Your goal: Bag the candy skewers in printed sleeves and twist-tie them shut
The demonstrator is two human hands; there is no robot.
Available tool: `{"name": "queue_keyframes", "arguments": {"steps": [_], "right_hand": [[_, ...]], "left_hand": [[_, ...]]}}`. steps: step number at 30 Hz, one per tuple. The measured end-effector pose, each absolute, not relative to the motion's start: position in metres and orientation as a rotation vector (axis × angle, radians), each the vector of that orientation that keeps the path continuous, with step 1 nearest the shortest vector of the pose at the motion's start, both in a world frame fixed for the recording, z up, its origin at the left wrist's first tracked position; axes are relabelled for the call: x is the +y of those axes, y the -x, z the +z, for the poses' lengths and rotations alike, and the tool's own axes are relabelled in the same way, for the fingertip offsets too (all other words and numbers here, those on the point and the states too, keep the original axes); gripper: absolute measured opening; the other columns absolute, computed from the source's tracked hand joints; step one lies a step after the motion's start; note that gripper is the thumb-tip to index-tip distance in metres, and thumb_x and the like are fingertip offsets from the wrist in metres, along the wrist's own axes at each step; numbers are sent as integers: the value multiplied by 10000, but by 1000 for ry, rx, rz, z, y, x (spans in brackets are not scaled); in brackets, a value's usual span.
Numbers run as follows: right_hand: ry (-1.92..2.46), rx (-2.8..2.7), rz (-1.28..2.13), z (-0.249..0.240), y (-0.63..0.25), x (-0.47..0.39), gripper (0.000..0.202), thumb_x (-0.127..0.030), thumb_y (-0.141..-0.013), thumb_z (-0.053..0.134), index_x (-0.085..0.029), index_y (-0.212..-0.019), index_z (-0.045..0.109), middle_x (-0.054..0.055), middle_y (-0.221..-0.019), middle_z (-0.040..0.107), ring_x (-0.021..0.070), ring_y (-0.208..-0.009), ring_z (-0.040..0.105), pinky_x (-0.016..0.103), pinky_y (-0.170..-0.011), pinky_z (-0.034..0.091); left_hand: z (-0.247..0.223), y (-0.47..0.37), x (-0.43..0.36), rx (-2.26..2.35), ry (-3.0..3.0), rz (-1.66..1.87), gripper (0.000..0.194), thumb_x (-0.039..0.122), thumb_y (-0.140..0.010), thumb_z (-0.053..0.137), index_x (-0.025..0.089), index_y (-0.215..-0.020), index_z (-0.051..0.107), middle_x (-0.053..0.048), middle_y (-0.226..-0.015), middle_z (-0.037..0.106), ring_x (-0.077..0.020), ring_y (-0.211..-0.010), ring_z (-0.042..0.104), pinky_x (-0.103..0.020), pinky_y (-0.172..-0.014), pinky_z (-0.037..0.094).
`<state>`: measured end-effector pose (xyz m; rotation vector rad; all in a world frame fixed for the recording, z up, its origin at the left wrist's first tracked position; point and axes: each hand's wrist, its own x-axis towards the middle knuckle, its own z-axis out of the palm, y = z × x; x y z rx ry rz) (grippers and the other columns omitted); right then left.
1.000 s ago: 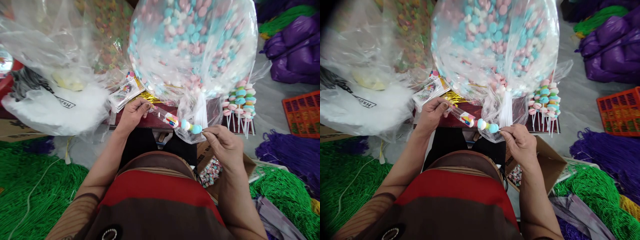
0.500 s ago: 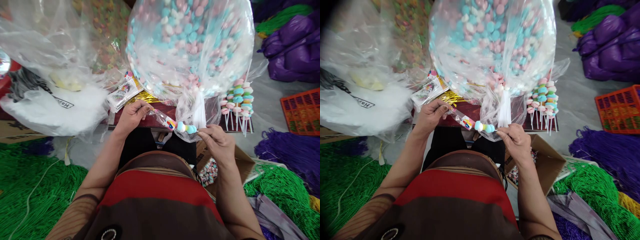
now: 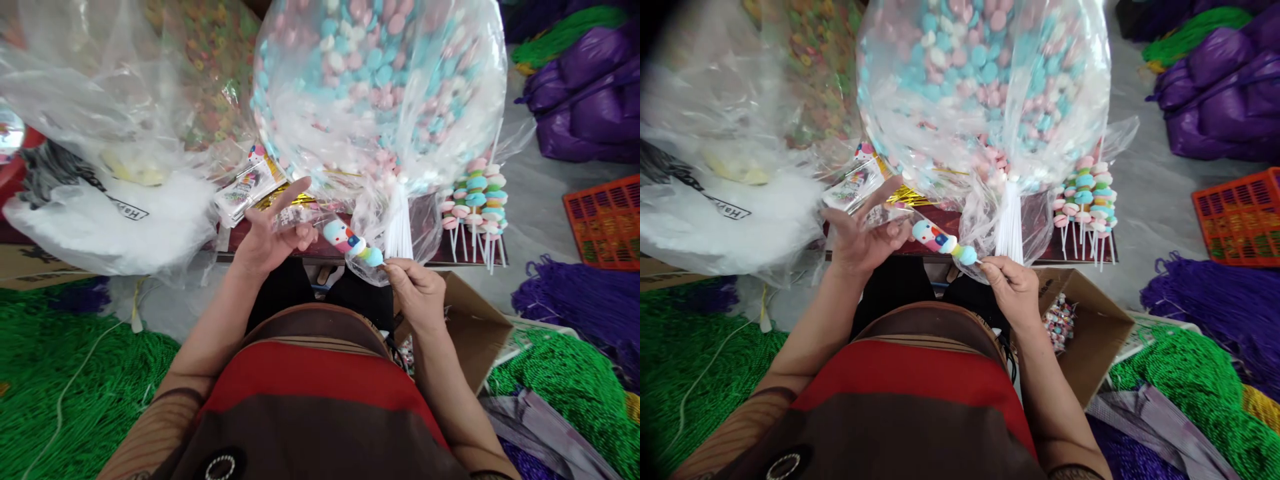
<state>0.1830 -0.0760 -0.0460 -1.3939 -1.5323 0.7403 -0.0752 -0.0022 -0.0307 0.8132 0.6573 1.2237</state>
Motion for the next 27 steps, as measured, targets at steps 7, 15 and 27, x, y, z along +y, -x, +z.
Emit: {"name": "queue_keyframes", "arguments": {"steps": [7,15,27], "right_hand": [[1388,-1324,917,-51,-167,-75,238,-454,-885,735,-232,-844,812,8,-746,781,167,-645,697,283,-617,570],[1396,-1387,837,-54,-156,-76,251,-440,-907,701,-224,-833,805,9,-724,773,161,-640,689,271,-614,556],[1373,-1148,1043,-58,-142,-76,227,-430,-901,704,-231,-961,796,9,-777,740,146,-686,638,299,-690,540]], "left_hand": [[-25,71,-4,489,-824,1117,878,619,-472,965,246,-1230,728,33,-618,595,-136,-529,552,-304,-540,500],[-13,41,0,686,-696,1192,396,484,-584,964,170,-674,739,8,-671,723,18,-368,267,-186,-367,294],[-26,34,1,847,-724,1196,466,536,-578,947,168,-773,737,38,-625,652,2,-391,302,-197,-383,289]]}}
